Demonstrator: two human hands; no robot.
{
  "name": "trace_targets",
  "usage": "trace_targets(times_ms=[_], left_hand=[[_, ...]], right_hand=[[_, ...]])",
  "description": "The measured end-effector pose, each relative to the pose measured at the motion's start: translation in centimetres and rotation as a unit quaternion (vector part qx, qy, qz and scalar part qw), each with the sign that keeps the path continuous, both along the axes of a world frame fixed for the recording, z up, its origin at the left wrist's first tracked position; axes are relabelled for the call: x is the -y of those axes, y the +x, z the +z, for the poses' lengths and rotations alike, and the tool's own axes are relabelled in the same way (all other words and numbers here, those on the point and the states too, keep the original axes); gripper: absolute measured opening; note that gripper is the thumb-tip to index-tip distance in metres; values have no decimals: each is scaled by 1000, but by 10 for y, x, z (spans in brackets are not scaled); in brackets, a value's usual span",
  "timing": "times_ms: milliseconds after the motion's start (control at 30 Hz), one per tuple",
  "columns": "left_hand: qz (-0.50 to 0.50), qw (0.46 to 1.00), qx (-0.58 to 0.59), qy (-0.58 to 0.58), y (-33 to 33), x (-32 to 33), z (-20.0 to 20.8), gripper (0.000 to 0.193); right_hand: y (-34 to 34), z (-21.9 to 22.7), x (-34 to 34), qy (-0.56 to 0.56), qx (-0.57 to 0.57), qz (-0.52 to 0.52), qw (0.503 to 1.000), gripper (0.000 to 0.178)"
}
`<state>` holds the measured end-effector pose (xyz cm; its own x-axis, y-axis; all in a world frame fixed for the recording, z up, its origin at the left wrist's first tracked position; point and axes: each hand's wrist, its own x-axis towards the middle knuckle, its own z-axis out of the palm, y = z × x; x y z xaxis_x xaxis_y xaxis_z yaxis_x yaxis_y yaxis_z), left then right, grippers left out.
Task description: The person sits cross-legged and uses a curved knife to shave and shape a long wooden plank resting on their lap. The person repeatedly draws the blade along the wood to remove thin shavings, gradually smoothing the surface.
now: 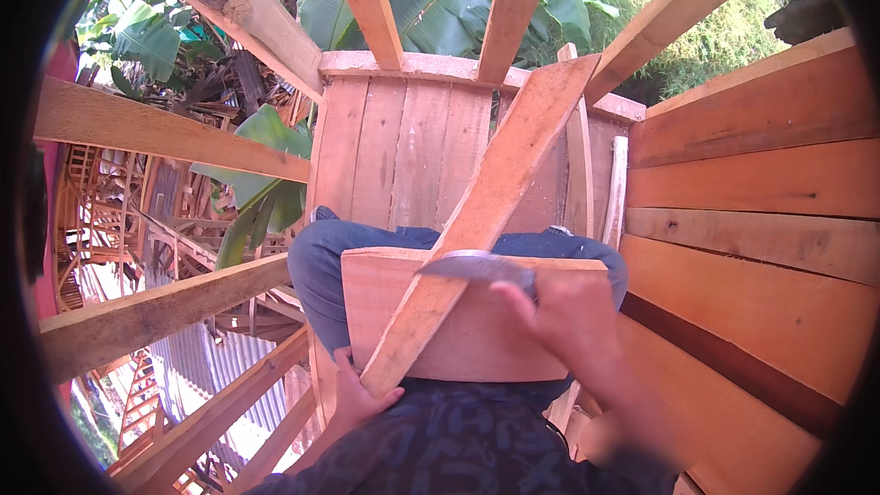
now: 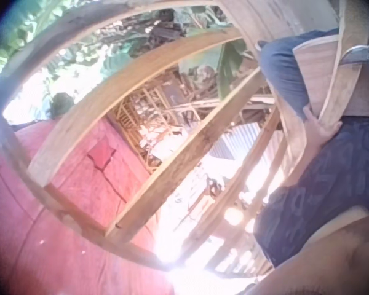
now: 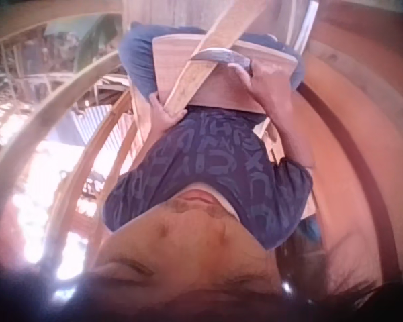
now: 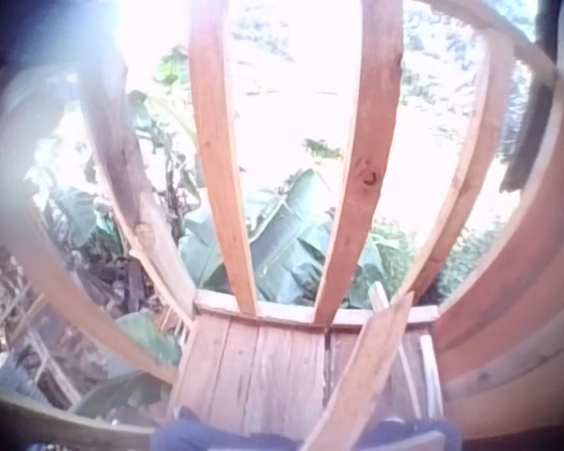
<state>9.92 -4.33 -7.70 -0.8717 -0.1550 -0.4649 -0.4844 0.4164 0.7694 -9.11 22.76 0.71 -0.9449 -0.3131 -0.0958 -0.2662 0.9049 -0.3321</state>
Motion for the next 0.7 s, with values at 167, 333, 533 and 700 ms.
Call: trace_targets(times_ms=[167,333,533,700], left_hand=[[4,1000,1,-27,0,-3,4,98],[21,999,18,-21,4,-3,4,99],[4,999,16,-48,-5,-6,11,100],[20,999,15,-43,1,-4,8,98]], right_hand=[[12,-7,5,35,-6,15,999,56],[-31,-12,-43,-14,-42,-199,979,56],[27,-11,3,-3,28,18,999,52],[15,-15,1,31,-33,5,999,52]])
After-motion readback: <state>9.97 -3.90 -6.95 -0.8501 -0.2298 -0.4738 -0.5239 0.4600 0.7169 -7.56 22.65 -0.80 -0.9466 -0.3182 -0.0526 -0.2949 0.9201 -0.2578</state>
